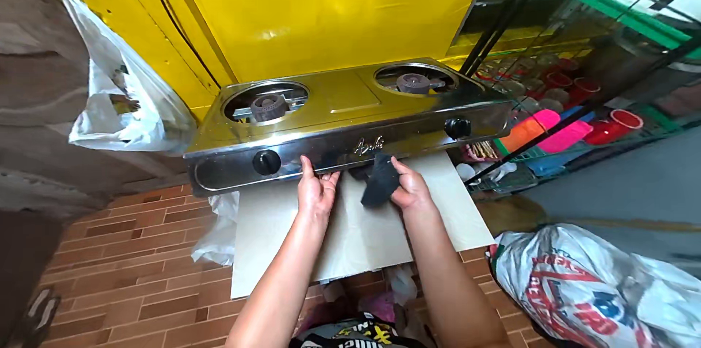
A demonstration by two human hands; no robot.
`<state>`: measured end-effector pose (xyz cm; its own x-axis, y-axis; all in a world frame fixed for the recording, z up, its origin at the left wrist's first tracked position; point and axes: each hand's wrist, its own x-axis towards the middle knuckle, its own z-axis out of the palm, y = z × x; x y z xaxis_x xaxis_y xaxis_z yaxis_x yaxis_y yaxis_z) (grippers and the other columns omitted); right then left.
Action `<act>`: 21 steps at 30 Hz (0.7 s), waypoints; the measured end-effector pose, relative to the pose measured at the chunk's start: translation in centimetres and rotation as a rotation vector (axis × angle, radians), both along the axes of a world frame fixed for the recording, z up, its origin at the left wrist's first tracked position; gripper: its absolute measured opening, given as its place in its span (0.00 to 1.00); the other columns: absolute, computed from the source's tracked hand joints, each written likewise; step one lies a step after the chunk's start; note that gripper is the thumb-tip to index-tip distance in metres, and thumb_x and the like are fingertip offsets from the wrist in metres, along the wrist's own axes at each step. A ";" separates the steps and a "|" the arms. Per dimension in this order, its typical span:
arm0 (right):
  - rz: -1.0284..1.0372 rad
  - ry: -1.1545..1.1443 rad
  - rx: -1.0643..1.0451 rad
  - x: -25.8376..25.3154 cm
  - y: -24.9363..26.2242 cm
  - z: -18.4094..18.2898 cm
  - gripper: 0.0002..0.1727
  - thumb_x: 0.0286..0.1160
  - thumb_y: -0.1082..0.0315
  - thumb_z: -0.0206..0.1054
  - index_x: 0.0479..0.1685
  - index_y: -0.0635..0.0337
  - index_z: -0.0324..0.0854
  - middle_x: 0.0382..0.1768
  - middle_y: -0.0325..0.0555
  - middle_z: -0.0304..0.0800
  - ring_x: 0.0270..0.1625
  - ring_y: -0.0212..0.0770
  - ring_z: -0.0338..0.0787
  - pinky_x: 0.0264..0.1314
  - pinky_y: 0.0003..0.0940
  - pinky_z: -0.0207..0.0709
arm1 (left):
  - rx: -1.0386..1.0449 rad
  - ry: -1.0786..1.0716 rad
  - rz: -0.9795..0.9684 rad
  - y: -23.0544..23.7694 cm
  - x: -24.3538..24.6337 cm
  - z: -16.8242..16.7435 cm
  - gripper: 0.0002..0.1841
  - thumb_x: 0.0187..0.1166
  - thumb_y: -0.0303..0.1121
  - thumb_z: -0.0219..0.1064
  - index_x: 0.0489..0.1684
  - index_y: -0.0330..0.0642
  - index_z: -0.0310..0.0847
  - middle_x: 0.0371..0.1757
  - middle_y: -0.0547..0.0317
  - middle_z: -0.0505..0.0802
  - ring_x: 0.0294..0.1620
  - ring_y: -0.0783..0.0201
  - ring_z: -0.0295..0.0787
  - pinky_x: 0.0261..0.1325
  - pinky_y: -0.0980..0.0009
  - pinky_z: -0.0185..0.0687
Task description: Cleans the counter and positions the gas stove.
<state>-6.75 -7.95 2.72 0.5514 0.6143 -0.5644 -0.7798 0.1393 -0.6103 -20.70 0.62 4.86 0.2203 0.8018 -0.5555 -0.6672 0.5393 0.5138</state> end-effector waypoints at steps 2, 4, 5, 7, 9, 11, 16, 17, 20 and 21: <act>0.055 -0.256 -0.057 1.4 -2.4 -0.1 0.17 0.95 0.67 0.48 0.68 0.69 0.73 0.47 0.52 0.88 0.46 0.39 0.91 0.50 0.38 0.88 | 0.006 0.008 0.010 0.4 0.0 0.9 0.29 0.94 0.53 0.44 0.84 0.43 0.58 0.74 0.45 0.79 0.71 0.50 0.82 0.68 0.54 0.83; 0.068 -0.617 -0.256 2.6 -5.3 -0.4 0.15 0.93 0.69 0.51 0.60 0.70 0.79 0.45 0.49 0.89 0.46 0.33 0.90 0.51 0.33 0.87 | 0.014 0.024 0.008 1.0 -0.1 1.6 0.30 0.93 0.55 0.45 0.84 0.45 0.58 0.76 0.46 0.78 0.71 0.51 0.81 0.68 0.54 0.83; 0.095 -0.815 -0.408 3.2 -6.7 -0.8 0.15 0.91 0.69 0.54 0.58 0.71 0.82 0.50 0.52 0.89 0.52 0.35 0.89 0.57 0.34 0.84 | 0.018 0.034 0.009 1.3 -0.2 1.8 0.30 0.92 0.56 0.45 0.84 0.46 0.58 0.75 0.47 0.79 0.71 0.51 0.82 0.67 0.55 0.83; 0.323 -1.167 -0.690 4.4 -9.5 -2.5 0.22 0.88 0.62 0.59 0.68 0.74 0.81 0.79 0.72 0.71 0.83 0.59 0.72 0.84 0.55 0.64 | 0.021 0.060 0.008 1.8 -0.3 2.3 0.30 0.92 0.57 0.45 0.83 0.46 0.59 0.73 0.48 0.80 0.67 0.52 0.84 0.64 0.56 0.85; 0.670 -1.372 -0.976 5.6 -10.6 -5.6 0.41 0.85 0.41 0.57 0.84 0.69 0.69 0.91 0.81 0.40 0.94 0.77 0.38 0.91 0.74 0.30 | 0.020 0.072 0.011 2.0 -0.5 2.7 0.30 0.92 0.57 0.46 0.84 0.46 0.59 0.73 0.47 0.80 0.67 0.52 0.85 0.64 0.56 0.85; 0.738 -1.501 -1.128 7.2 -9.6 -8.4 0.52 0.78 0.29 0.56 0.87 0.68 0.65 0.92 0.79 0.35 0.94 0.78 0.30 0.88 0.79 0.19 | 0.005 0.072 0.011 2.2 -0.6 2.9 0.30 0.92 0.56 0.46 0.83 0.46 0.60 0.72 0.46 0.81 0.67 0.52 0.85 0.63 0.56 0.86; 0.736 -1.454 -1.110 12.5 0.4 -7.8 0.48 0.74 0.33 0.64 0.84 0.65 0.70 0.89 0.74 0.55 0.93 0.73 0.47 0.91 0.73 0.35 | -0.010 0.060 0.023 2.2 -0.5 3.0 0.29 0.91 0.56 0.47 0.81 0.46 0.62 0.70 0.47 0.83 0.66 0.51 0.86 0.63 0.55 0.86; 0.761 -1.437 -1.058 11.0 2.3 -7.5 0.45 0.72 0.35 0.67 0.82 0.61 0.74 0.85 0.71 0.65 0.90 0.71 0.57 0.89 0.74 0.44 | -0.011 0.055 0.029 2.3 -0.5 3.0 0.29 0.91 0.56 0.48 0.81 0.46 0.62 0.70 0.46 0.83 0.66 0.50 0.86 0.64 0.54 0.87; 1.052 -1.519 -0.845 2.8 5.8 -7.1 0.48 0.71 0.25 0.60 0.82 0.53 0.76 0.83 0.66 0.70 0.89 0.70 0.62 0.88 0.76 0.46 | -0.018 0.065 0.026 2.4 -0.4 3.4 0.29 0.91 0.56 0.48 0.81 0.46 0.62 0.69 0.46 0.84 0.65 0.51 0.87 0.63 0.54 0.88; 1.148 -1.577 -0.752 -0.8 6.2 -7.1 0.50 0.69 0.24 0.58 0.88 0.49 0.69 0.88 0.67 0.61 0.92 0.72 0.53 0.89 0.77 0.37 | -0.020 0.072 0.024 2.5 -0.4 3.5 0.29 0.91 0.56 0.48 0.80 0.46 0.62 0.68 0.47 0.84 0.64 0.52 0.88 0.62 0.55 0.88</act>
